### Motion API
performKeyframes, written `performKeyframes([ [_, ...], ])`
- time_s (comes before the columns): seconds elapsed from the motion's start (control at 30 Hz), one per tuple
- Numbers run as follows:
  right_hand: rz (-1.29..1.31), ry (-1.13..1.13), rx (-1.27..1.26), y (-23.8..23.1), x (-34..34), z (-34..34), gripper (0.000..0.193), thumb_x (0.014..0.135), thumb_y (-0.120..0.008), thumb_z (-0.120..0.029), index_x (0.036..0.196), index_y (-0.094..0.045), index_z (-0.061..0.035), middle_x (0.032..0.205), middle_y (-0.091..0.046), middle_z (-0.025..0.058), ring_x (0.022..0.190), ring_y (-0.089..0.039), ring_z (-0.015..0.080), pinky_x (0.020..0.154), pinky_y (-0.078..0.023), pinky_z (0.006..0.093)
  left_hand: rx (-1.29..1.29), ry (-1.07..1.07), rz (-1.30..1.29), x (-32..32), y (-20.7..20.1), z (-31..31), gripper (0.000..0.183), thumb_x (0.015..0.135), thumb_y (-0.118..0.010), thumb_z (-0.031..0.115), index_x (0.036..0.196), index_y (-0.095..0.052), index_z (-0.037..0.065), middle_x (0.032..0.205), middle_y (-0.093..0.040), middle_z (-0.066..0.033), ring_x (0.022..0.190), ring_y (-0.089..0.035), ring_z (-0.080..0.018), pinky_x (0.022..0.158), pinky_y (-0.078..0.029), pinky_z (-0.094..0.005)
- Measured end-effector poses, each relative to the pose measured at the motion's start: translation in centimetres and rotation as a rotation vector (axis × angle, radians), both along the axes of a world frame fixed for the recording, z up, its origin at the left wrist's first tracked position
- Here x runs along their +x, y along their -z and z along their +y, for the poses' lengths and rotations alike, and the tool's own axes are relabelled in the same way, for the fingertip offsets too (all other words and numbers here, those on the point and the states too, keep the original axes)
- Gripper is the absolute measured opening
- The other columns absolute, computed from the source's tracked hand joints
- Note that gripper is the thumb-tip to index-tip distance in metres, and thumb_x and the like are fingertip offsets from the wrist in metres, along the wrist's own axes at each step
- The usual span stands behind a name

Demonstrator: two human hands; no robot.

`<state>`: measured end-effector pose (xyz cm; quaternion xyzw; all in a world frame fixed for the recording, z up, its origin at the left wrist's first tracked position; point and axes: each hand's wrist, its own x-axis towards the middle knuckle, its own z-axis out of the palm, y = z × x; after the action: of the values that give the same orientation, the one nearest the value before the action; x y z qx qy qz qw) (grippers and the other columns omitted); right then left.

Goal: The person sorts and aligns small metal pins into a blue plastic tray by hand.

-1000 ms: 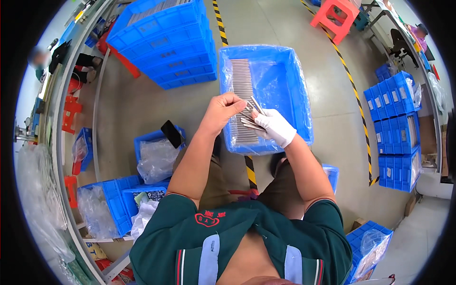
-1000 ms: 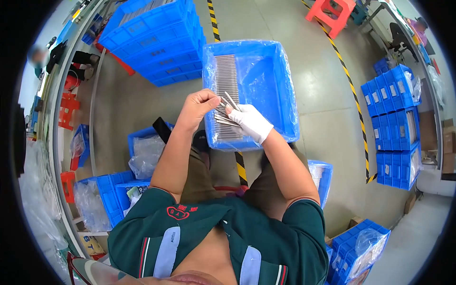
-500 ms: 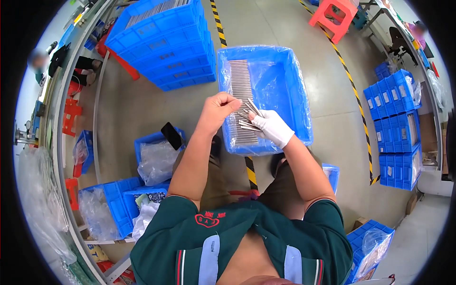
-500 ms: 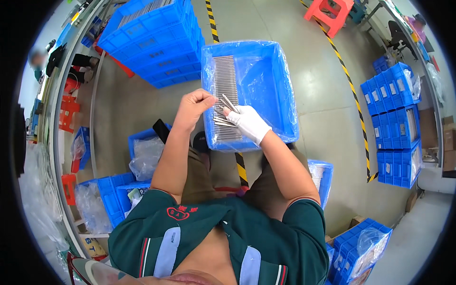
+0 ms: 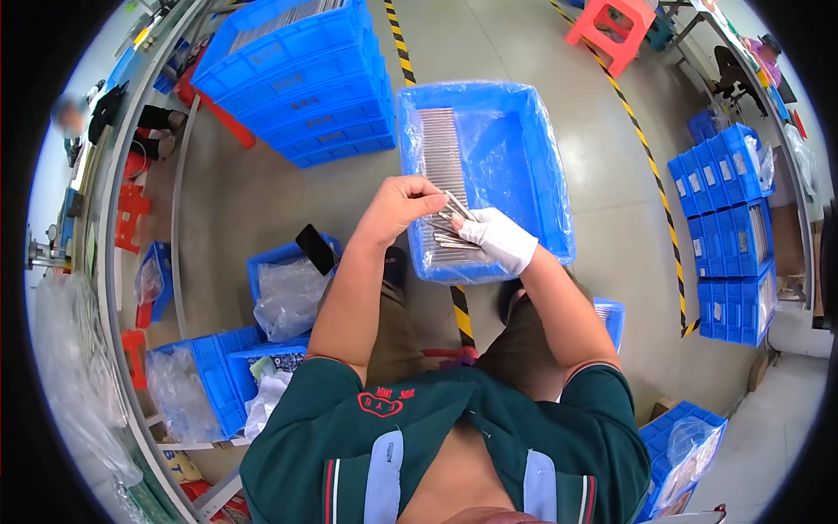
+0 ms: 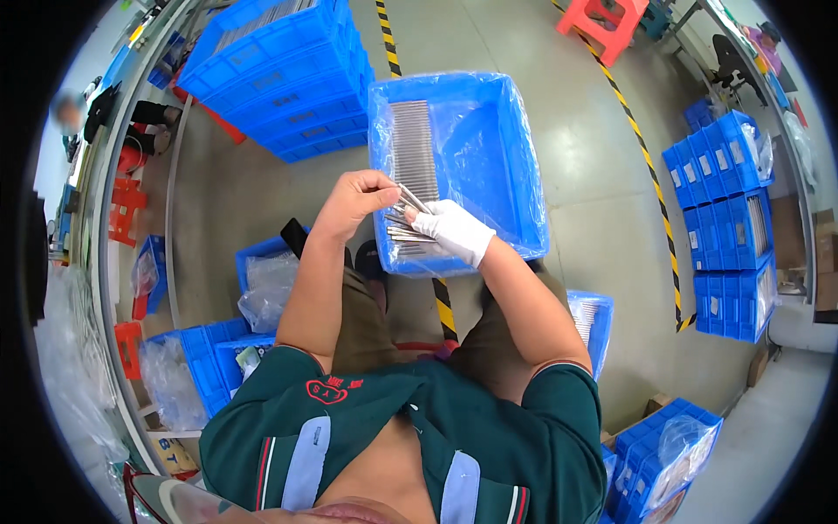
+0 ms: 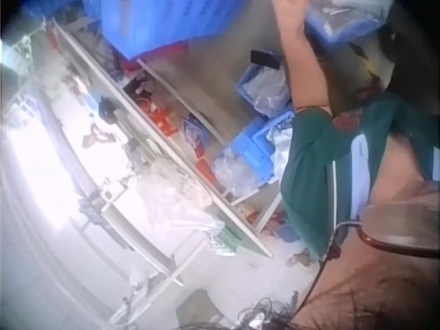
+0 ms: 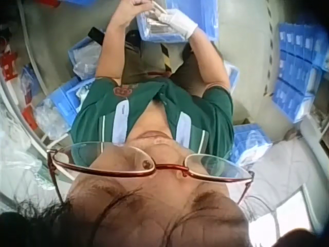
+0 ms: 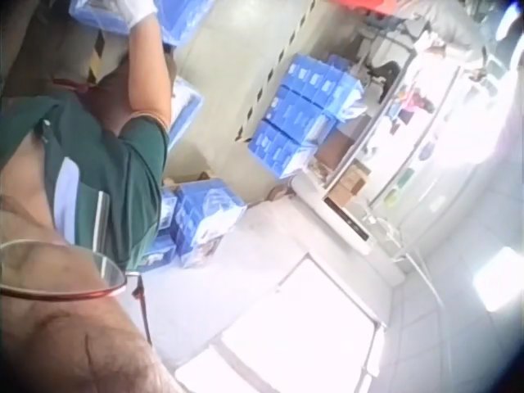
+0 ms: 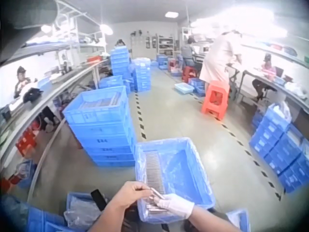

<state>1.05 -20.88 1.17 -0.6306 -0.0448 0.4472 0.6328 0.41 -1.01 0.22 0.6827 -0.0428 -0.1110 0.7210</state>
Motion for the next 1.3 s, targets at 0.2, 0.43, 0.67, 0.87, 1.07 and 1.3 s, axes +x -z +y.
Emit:
performKeyframes([
  [0.2,0.035,-0.066,0.008,-0.8,-0.1,0.1,0.03,0.085,-0.056,-0.037,0.086,-0.061,-0.0077,0.068,-0.052,-0.0041,0.055,-0.041,0.0046,0.046,-0.032,0.0201,-0.106,-0.06,0.047,0.0,0.1,0.1,0.013,0.076,-0.065,0.011,0.082,-0.063,0.0,0.078,-0.062,-0.0029,0.073,-0.053,-0.0074,0.07,-0.041,-0.0222],
  [0.43,0.05,-0.066,0.012,0.1,-0.5,0.2,0.029,0.085,-0.055,-0.036,0.089,-0.06,-0.0078,0.065,-0.049,-0.0042,0.05,-0.038,0.0047,0.044,-0.03,0.0199,0.019,0.022,0.019,-0.3,-0.2,0.2,0.014,0.076,-0.065,0.01,0.083,-0.063,-0.001,0.079,-0.062,-0.0024,0.073,-0.053,-0.0074,0.069,-0.041,-0.0219],
  [0.67,0.056,-0.085,0.051,0.9,-0.2,-0.8,0.029,0.084,-0.056,-0.036,0.086,-0.059,-0.0078,0.064,-0.049,-0.004,0.05,-0.038,0.0041,0.042,-0.029,0.0198,-0.049,-0.076,0.009,-0.1,-0.4,0.9,0.012,0.077,-0.064,0.011,0.082,-0.063,0.0,0.079,-0.061,-0.0022,0.071,-0.051,-0.0061,0.066,-0.04,-0.0209],
  [0.87,0.119,0.155,0.258,1.0,4.7,-3.6,0.015,0.084,-0.058,-0.02,0.087,-0.05,-0.0073,0.062,-0.043,-0.0034,0.049,-0.037,0.0044,0.04,-0.026,0.018,-0.202,-0.344,0.022,0.5,0.4,1.1,0.013,0.082,-0.059,0.013,0.082,-0.061,0.001,0.077,-0.059,-0.0017,0.062,-0.046,-0.0066,0.06,-0.038,-0.02],
  [1.07,-0.073,0.071,-0.175,6.2,8.6,-2.3,0.006,0.081,-0.055,-0.009,0.085,-0.051,-0.0061,0.066,-0.047,-0.0002,0.054,-0.041,0.0069,0.041,-0.032,0.0208,-0.327,-0.397,0.068,0.4,0.2,0.5,0.014,0.083,-0.059,0.014,0.081,-0.061,0.001,0.069,-0.055,0.0005,0.059,-0.042,-0.0054,0.057,-0.035,-0.0185],
  [1.3,-0.72,-0.268,-0.699,7.5,16.3,2.5,0.013,0.074,-0.055,-0.013,0.08,-0.058,-0.0026,0.066,-0.056,0.007,0.06,-0.053,0.0147,0.054,-0.042,0.0297,-0.343,-0.422,0.073,0.3,-0.1,1.5,0.015,0.084,-0.058,0.014,0.081,-0.061,0.0,0.068,-0.054,0.0004,0.058,-0.041,-0.0052,0.055,-0.035,-0.019],
])
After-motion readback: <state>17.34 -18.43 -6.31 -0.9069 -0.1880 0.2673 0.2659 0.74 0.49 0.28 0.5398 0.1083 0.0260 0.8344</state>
